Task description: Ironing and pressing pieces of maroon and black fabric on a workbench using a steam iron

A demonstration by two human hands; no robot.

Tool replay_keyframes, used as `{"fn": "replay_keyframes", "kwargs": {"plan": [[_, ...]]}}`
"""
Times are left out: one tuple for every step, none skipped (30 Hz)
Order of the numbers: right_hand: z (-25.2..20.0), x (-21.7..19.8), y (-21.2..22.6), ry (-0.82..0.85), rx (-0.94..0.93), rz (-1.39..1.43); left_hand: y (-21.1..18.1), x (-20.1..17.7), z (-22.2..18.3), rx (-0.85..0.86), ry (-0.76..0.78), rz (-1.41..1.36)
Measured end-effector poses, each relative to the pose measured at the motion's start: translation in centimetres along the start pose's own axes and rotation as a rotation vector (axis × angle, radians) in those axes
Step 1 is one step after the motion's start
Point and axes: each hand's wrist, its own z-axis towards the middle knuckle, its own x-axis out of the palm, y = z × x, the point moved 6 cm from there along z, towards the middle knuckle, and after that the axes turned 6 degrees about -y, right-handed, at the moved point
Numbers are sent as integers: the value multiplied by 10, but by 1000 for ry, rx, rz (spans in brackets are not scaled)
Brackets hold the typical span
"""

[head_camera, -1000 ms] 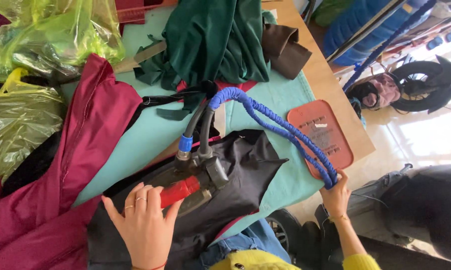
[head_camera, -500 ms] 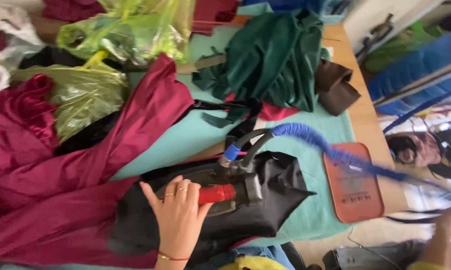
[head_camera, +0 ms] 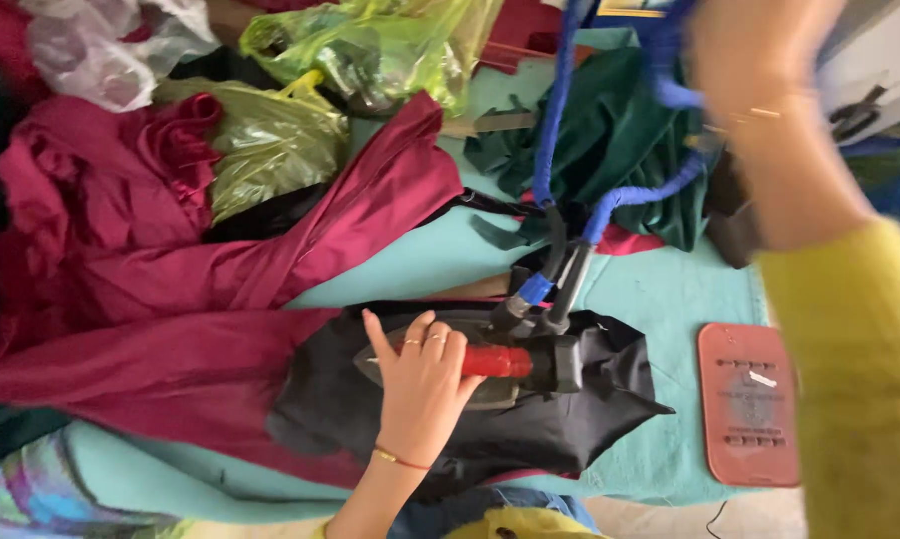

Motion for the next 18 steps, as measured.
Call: {"fn": "replay_keyframes", "kwargs": {"plan": [[38,-18,56,-34,-92,9,0,0,0,2,0,-16],[41,-21,86,-69,-183,20,0,-1,1,-11,0,-10],[45,-29,116,-104,-274,32,-1,-2,2,-10,2,-34],[56,-42,152,-134,-367,41,-1,-2,2,-10,10,-61],[40,-37,160,-131,-377,51,2,-2,0,-22,16,-60],[24,-23,171,53,-407,197,2,-5,-1,12,-41,-101],[5,-9,183,240,-433,341,2,-7,-3,46,-97,-142],[-7,-37,184,245,-444,350,8,-10,-9,33,-91,-139],[-21,-63,187,263,-523,291,15,-13,-15,-16,-113,-278],[-34,-88,190,282,-603,234,22,-17,-22,-69,-135,-416],[-46,-137,191,287,-615,245,33,-19,-32,-84,-128,-411],[-62,-184,197,476,-662,522,51,-25,-44,-214,-206,-436],[-78,-234,201,667,-700,801,68,-32,-57,-344,-285,-458],[-105,-247,200,667,-706,808,80,-18,-76,-351,-285,-452],[-137,-263,203,667,-842,820,98,-6,-98,-487,-366,-473],[-169,-279,202,667,-977,828,114,7,-121,-624,-446,-496],[-185,-273,208,670,-982,831,119,20,-132,-629,-445,-493],[-195,-271,213,517,-930,855,123,35,-142,-625,-387,-430]]}}
